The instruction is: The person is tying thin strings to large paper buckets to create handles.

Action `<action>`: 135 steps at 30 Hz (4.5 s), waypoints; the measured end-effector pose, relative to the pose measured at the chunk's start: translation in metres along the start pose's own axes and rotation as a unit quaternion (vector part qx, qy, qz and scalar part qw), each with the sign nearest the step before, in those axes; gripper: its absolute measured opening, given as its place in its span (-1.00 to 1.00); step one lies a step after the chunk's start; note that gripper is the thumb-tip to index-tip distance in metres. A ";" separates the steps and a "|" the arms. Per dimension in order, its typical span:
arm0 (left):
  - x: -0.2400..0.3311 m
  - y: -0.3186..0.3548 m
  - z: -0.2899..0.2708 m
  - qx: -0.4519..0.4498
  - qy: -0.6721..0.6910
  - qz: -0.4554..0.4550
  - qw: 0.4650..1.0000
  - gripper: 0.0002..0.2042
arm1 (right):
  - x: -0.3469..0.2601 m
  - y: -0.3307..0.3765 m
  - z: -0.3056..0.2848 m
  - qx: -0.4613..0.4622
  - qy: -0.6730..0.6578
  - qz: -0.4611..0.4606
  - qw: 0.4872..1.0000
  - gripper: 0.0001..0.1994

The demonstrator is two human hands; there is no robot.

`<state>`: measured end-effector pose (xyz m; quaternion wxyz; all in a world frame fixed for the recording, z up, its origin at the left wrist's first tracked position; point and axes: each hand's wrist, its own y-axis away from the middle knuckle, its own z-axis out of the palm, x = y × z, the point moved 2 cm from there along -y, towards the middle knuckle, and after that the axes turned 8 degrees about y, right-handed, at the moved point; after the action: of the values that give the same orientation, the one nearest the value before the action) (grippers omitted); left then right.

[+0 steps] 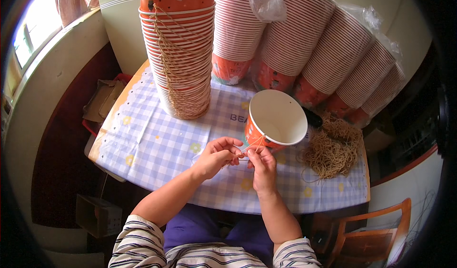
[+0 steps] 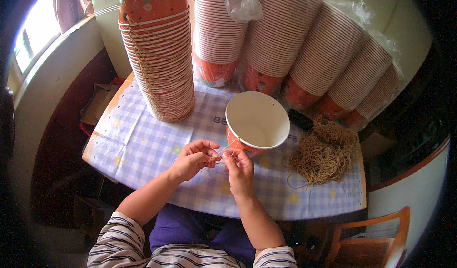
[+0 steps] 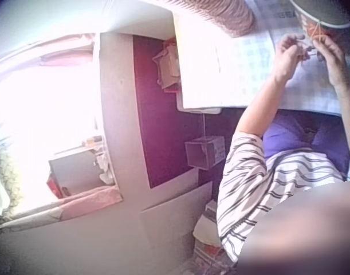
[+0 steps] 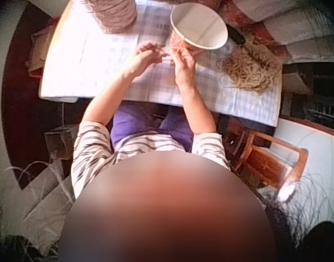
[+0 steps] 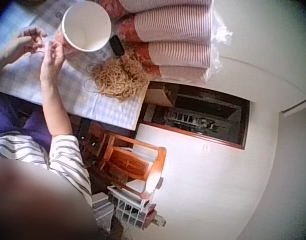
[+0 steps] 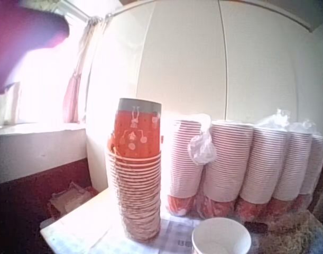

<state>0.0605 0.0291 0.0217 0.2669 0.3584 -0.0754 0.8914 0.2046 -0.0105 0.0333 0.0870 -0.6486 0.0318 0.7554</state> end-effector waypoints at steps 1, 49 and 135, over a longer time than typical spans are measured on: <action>0.000 0.000 0.000 0.000 0.000 0.000 1.000 -0.68 | -0.001 0.000 0.001 -0.008 0.005 0.006 1.000 -0.88; 0.001 0.000 0.006 -0.033 -0.104 0.039 0.993 -0.75 | 0.002 0.001 0.002 0.025 0.086 -0.078 0.993 -0.86; 0.001 0.004 0.003 0.029 -0.198 -0.034 0.979 -0.85 | 0.004 0.000 -0.001 0.005 -0.018 0.007 1.000 -0.88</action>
<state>0.0593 0.0251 0.0245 0.2666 0.5376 -0.0890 0.7950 0.2047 -0.0106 0.0290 0.0855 -0.6342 0.0388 0.7674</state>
